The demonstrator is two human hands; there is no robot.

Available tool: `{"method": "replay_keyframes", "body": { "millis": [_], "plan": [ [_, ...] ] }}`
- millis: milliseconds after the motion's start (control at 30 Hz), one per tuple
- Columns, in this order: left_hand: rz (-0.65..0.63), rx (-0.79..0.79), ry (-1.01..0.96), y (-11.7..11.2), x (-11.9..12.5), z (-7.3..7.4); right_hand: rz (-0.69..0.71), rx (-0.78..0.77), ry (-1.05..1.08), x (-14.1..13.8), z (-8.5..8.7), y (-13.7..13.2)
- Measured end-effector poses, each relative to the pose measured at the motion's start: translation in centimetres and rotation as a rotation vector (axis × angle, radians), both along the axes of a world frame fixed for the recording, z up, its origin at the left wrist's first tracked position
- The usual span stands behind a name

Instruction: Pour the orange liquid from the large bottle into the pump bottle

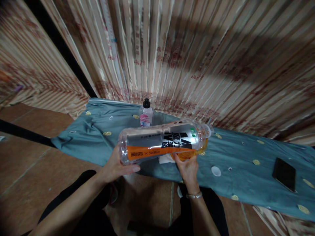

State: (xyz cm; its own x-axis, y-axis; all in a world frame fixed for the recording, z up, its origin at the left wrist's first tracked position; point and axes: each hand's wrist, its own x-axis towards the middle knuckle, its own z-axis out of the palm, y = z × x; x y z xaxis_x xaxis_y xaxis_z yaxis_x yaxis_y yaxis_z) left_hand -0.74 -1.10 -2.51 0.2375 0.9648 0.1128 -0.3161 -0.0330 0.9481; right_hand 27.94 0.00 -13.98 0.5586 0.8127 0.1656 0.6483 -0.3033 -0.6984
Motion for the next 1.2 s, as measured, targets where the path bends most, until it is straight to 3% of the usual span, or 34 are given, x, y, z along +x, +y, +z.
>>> {"method": "replay_keyframes", "body": {
  "millis": [767, 1200],
  "plan": [
    [-0.030, -0.015, -0.015, 0.07, -0.04, -0.05, 0.009, -0.023, 0.015, -0.29, 0.83, -0.03],
    [-0.038, -0.012, 0.002, 0.06, 0.01, -0.03, 0.023, 0.041, -0.011, 0.10, -0.16, 0.04]
  ]
}}
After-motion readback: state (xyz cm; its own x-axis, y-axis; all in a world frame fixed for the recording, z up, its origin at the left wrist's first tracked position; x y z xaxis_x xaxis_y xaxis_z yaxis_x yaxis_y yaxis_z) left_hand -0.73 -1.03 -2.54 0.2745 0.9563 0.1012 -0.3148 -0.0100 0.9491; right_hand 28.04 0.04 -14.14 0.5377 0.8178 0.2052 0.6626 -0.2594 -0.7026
